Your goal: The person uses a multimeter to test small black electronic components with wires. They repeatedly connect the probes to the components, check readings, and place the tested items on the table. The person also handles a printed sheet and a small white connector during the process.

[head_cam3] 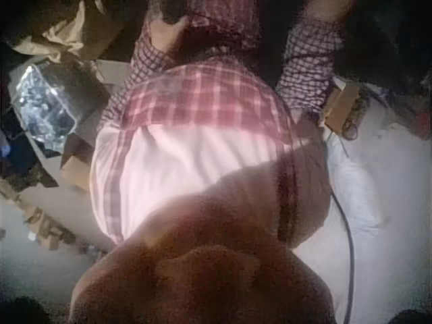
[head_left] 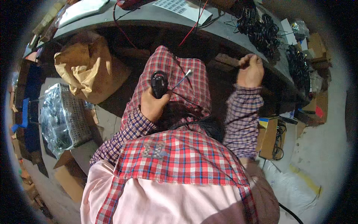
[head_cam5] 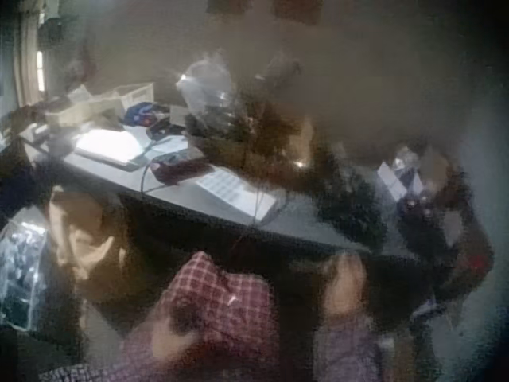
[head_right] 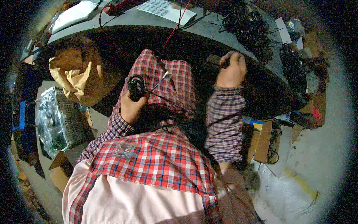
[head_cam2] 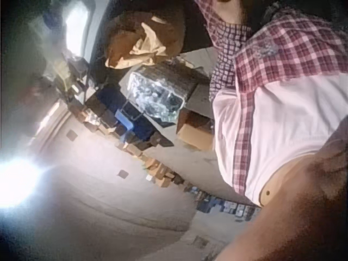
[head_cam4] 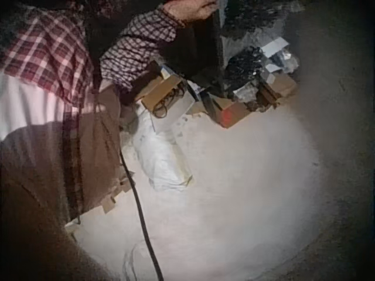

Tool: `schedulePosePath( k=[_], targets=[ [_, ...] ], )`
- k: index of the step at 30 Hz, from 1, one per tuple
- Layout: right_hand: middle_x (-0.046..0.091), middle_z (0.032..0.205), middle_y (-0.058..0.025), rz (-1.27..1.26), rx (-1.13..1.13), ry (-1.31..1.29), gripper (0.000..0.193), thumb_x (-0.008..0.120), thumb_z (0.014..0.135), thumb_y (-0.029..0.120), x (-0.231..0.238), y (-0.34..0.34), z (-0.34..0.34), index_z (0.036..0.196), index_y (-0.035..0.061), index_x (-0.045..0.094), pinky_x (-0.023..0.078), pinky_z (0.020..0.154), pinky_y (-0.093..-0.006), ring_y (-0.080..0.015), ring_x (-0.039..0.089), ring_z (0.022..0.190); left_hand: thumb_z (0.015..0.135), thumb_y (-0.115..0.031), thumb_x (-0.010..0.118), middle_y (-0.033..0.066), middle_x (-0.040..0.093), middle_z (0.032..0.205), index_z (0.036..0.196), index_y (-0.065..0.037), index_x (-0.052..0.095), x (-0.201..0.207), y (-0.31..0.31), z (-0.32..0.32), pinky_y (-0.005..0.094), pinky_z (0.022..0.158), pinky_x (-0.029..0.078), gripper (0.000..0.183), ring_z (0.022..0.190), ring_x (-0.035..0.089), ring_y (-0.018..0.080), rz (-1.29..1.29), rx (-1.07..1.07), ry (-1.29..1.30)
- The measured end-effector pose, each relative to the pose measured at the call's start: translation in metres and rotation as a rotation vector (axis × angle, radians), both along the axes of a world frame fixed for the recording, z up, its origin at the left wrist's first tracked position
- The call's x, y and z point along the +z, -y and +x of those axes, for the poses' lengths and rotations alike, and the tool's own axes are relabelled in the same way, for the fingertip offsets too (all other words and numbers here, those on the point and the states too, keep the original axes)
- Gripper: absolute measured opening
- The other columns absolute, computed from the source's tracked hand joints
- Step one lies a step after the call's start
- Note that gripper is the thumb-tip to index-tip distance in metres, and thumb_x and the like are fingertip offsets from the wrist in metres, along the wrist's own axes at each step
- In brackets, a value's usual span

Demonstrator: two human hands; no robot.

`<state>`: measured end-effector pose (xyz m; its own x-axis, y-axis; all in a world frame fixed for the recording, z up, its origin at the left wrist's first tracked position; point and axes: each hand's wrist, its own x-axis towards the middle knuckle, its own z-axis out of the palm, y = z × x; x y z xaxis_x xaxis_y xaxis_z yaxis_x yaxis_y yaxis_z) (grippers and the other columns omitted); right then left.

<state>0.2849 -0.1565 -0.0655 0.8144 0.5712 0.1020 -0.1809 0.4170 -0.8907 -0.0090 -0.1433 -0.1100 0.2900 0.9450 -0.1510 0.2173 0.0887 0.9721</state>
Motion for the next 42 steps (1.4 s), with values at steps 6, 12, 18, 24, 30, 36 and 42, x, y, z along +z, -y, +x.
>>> schedulePosePath(
  k=[6, 12, 18, 24, 30, 36, 42],
  targets=[
    [0.059, 0.086, -0.0069, -0.385, 0.523, 0.646, 0.023, 0.055, 0.094, 0.021, -0.024, 0.012, -0.054, 0.104, -0.0004, 0.054, 0.048, 0.065, -0.0274, -0.0124, 0.056, 0.072, 0.076, -0.01, 0.07, 0.0006, 0.062, 0.074, 0.086, 0.002, 0.063, 0.009, 0.0, 0.007, 0.0258, 0.062, 0.046, 0.017, 0.067, 0.053, 0.0077, 0.046, -0.029, 0.029],
    [0.06, 0.073, -0.0073, -0.502, 0.495, 0.677, 0.016, 0.063, 0.085, 0.014, -0.028, 0.019, -0.085, 0.09, -0.0002, 0.06, 0.046, 0.062, -0.0294, -0.0141, 0.057, 0.067, 0.076, -0.012, 0.071, 0.0009, 0.062, 0.072, 0.086, 0.002, 0.063, 0.012, 0.002, 0.002, 0.0255, 0.061, 0.046, 0.018, 0.065, 0.054, 0.0072, -0.024, -0.034, 0.057],
    [0.064, 0.072, -0.0125, -0.442, 0.48, 0.638, 0.013, 0.065, 0.082, 0.012, -0.029, 0.036, -0.111, 0.082, 0.0006, 0.061, 0.046, 0.058, -0.032, -0.0181, 0.061, 0.066, 0.077, -0.013, 0.071, 0.0004, 0.06, 0.068, 0.082, 0.001, 0.063, -0.002, 0.007, 0.013, 0.0249, 0.056, 0.044, 0.017, 0.06, 0.054, 0.0077, -0.129, 0.029, 0.158],
    [0.061, 0.072, -0.0101, -0.487, 0.367, 0.869, 0.012, 0.064, 0.085, 0.01, -0.022, 0.047, -0.133, 0.082, 0.0005, 0.057, 0.046, 0.058, -0.0294, -0.0169, 0.06, 0.065, 0.085, -0.02, 0.068, 0.0027, 0.062, 0.074, 0.089, -0.002, 0.06, 0.004, 0.001, 0.013, 0.0258, 0.058, 0.046, 0.02, 0.063, 0.058, 0.0123, -0.413, 0.032, 0.359],
    [0.062, 0.075, -0.0109, -0.39, 0.442, 0.812, 0.009, 0.064, 0.083, 0.006, -0.029, 0.047, -0.139, 0.082, 0.0005, 0.057, 0.047, 0.059, -0.0302, -0.0197, 0.062, 0.068, 0.086, -0.022, 0.066, 0.0026, 0.06, 0.071, 0.09, -0.002, 0.06, 0.012, 0.008, 0.02, 0.0274, 0.059, 0.047, 0.022, 0.062, 0.058, 0.0135, -0.652, -0.067, 0.531],
    [0.062, 0.081, -0.0048, -0.361, 0.733, 0.326, 0.014, 0.058, 0.09, 0.014, -0.027, 0.047, -0.128, 0.087, 0.0001, 0.059, 0.046, 0.066, -0.0263, -0.0115, 0.058, 0.074, 0.084, -0.02, 0.068, -0.0024, 0.052, 0.065, 0.075, -0.007, 0.058, -0.006, 0.003, 0.015, 0.0233, 0.054, 0.035, 0.019, 0.057, 0.046, 0.0074, -0.565, -0.077, 0.516],
    [0.064, 0.085, -0.0049, -0.392, 0.979, -0.126, 0.016, 0.058, 0.091, 0.014, -0.03, 0.043, -0.111, 0.094, -0.0008, 0.061, 0.048, 0.066, -0.022, -0.0102, 0.06, 0.074, 0.083, -0.021, 0.07, -0.0029, 0.054, 0.066, 0.078, -0.006, 0.06, 0.0, 0.004, 0.01, 0.0224, 0.056, 0.037, 0.018, 0.059, 0.048, 0.0067, -0.527, -0.154, 0.422]
  ],
)
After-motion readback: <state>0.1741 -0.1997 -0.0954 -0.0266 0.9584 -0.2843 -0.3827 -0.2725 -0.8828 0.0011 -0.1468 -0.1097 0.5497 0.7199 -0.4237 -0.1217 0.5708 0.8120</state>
